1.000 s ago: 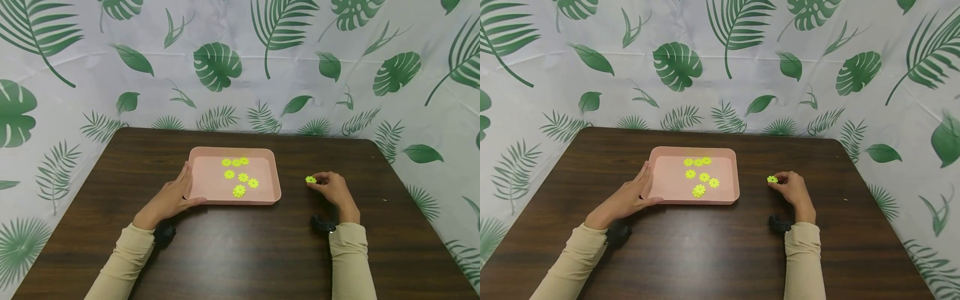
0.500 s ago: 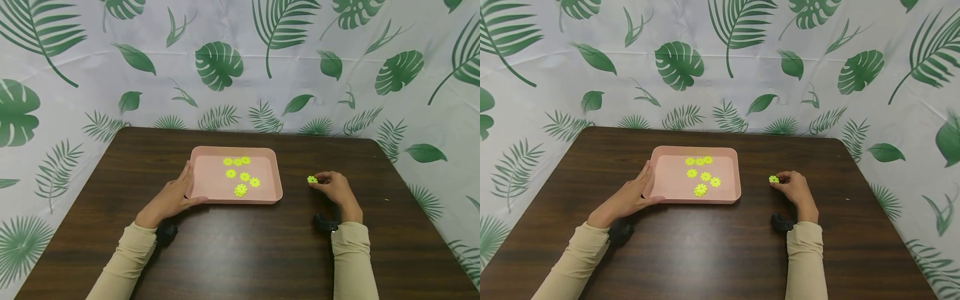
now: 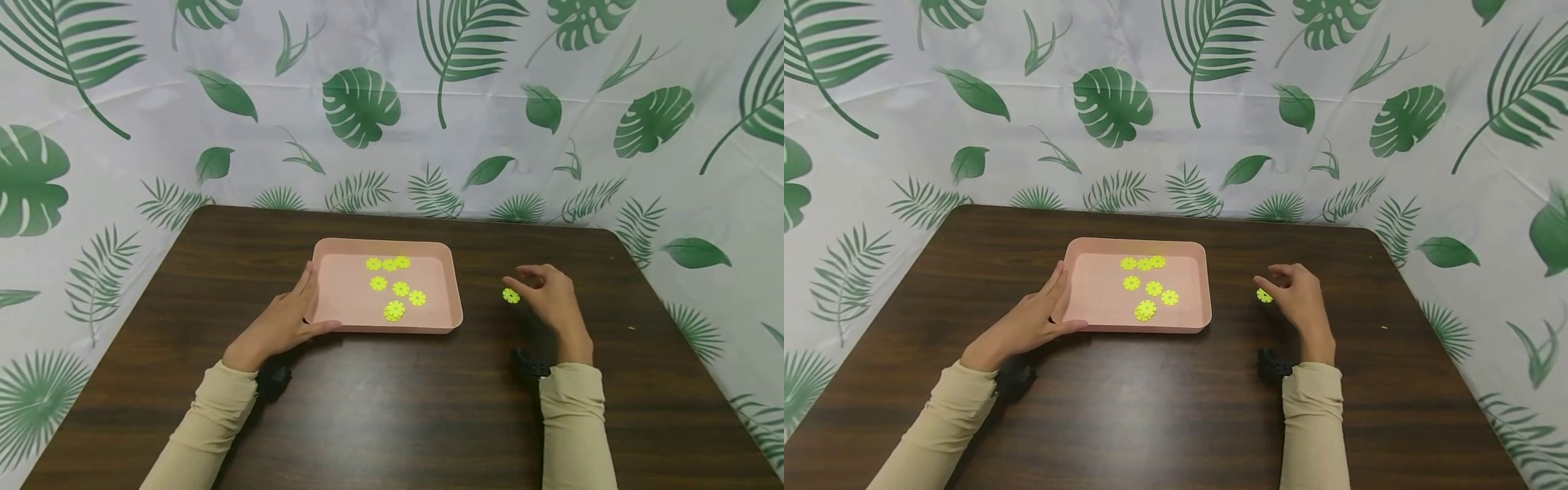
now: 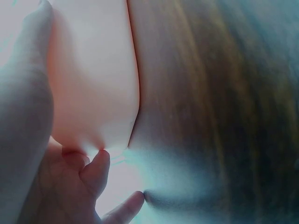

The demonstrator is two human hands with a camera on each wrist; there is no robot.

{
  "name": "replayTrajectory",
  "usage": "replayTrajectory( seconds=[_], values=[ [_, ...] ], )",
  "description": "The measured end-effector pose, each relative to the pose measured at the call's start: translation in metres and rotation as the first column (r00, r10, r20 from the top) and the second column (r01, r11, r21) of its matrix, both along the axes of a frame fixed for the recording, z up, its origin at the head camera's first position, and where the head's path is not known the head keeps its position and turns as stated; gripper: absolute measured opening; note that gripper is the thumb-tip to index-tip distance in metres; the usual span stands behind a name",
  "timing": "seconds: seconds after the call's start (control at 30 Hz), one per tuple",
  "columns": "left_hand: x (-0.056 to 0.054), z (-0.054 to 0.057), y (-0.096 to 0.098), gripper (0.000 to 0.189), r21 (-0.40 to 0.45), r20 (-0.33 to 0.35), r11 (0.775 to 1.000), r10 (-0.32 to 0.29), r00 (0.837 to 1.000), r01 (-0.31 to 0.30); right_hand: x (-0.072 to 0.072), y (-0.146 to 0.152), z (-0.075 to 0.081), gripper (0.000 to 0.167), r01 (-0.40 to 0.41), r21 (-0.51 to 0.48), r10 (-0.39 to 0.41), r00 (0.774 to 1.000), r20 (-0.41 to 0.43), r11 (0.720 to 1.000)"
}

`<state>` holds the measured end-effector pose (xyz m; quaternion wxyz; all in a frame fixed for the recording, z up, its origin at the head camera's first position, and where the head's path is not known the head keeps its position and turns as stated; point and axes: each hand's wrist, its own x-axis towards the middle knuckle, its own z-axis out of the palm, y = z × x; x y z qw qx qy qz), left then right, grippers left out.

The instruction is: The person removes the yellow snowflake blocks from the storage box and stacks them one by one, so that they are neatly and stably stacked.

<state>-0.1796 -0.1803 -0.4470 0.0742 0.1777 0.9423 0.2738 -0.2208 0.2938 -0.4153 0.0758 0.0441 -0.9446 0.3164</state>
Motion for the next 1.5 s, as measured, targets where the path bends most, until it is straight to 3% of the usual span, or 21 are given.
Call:
replayTrajectory(
  seconds=[0.3, 0.8, 1.13, 1.37, 1.5],
  values=[
    [-0.001, 0.003, 0.000, 0.112, -0.009, 0.003, 1.000, -0.006, 1.000, 0.006, -0.006, -0.038, 0.006, 0.049, -0.036, -0.053, 0.034, 0.998, -0.052, 0.998],
    [-0.003, 0.003, -0.001, 0.113, -0.018, -0.009, 1.000, -0.009, 1.000, 0.009, -0.009, -0.112, 0.009, 0.038, -0.205, -0.087, 0.198, 0.976, -0.086, 0.975],
    [-0.004, 0.006, 0.000, 0.113, -0.019, -0.008, 1.000, -0.008, 1.000, 0.008, -0.012, -0.150, 0.003, 0.043, -0.305, -0.072, 0.306, 0.952, -0.002, 0.950],
    [-0.003, 0.005, -0.001, 0.112, -0.014, -0.009, 1.000, -0.005, 1.000, 0.005, -0.014, -0.167, -0.002, 0.040, -0.419, -0.002, 0.418, 0.904, 0.090, 0.908],
    [-0.003, 0.004, -0.001, 0.112, -0.013, -0.004, 1.000, -0.002, 1.000, 0.002, -0.013, -0.172, -0.006, 0.040, -0.449, 0.027, 0.437, 0.881, 0.182, 0.893]
  ],
)
